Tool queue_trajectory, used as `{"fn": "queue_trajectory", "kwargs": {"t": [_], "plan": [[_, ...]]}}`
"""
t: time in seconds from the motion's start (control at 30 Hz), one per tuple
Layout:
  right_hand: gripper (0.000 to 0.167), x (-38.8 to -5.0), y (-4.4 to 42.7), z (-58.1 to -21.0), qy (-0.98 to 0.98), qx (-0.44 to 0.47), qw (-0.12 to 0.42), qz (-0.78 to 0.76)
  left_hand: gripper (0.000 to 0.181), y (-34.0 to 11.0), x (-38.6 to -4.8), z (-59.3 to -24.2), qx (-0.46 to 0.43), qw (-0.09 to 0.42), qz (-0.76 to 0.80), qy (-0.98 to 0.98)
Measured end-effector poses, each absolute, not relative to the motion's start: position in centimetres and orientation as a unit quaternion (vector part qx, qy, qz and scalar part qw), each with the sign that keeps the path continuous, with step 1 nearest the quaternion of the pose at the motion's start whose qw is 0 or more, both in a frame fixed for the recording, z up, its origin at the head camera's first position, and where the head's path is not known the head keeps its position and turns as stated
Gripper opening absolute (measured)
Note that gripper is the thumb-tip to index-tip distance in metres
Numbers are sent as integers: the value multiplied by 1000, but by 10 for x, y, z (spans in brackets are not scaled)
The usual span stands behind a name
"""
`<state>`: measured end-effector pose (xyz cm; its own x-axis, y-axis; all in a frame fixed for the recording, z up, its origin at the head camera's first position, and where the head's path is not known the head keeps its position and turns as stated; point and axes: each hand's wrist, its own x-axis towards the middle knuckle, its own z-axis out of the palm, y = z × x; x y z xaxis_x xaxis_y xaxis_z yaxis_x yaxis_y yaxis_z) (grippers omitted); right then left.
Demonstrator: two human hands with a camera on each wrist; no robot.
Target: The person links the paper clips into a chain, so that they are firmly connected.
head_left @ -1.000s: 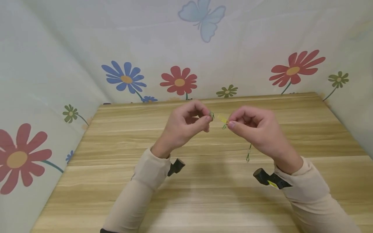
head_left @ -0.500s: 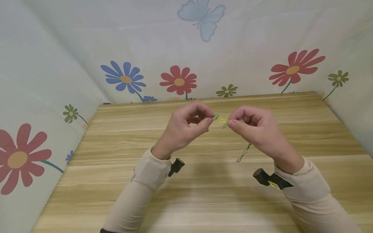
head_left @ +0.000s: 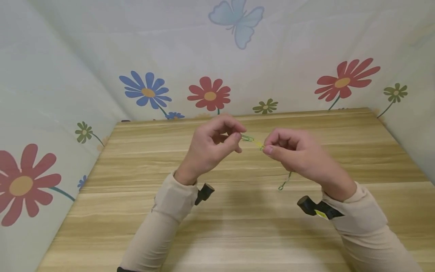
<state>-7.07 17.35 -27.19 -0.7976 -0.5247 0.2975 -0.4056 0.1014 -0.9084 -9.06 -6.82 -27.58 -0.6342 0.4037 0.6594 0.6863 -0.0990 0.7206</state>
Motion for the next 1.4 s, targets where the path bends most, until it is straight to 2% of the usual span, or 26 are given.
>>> {"fn": "queue_trajectory", "kwargs": {"t": [0.1, 0.2, 0.3, 0.37, 0.43, 0.5, 0.63, 0.73, 0.83, 0.93, 1.03, 1.17, 1.23, 1.4], "plan": [[4, -74, 171, -275, 736, -343, 97, -575, 15, -68, -90, -275, -416, 112, -630, -646], [14, -75, 167, -280, 719, -373, 116, -575, 15, -68, -89, -273, -422, 104, -639, -635], [23, -73, 161, -283, 702, -385, 110, -589, 15, -67, -88, -273, -427, 92, -644, -628], [23, -70, 157, -284, 698, -377, 90, -602, 15, -67, -87, -272, -428, 87, -645, -627], [20, -67, 152, -285, 705, -359, 52, -609, 15, -65, -86, -272, -428, 85, -645, -627], [18, -63, 147, -287, 723, -342, -10, -600, 15, -63, -86, -271, -425, 87, -646, -628], [16, -64, 140, -289, 734, -347, -173, -558, 17, -57, -86, -270, -402, 101, -653, -633], [6, -71, 140, -291, 717, -371, -281, -519, 20, -50, -88, -267, -375, 110, -662, -639], [21, -79, 142, -293, 710, -372, -346, -487, 19, -41, -93, -264, -343, 102, -681, -639], [34, -86, 146, -295, 713, -352, -389, -464, 16, -31, -99, -262, -312, 78, -704, -633], [34, -93, 153, -295, 714, -332, -407, -463, 15, -24, -106, -260, -291, 48, -720, -628], [14, -98, 168, -292, 708, -299, -387, -510, 18, -19, -130, -267, -269, 9, -700, -661], [5, -100, 175, -289, 706, -279, -379, -530, 18, -16, -151, -279, -252, -20, -658, -709], [5, -109, 189, -281, 712, -246, -373, -542, 15, -1, -201, -324, -189, -118, -498, -838]]}}
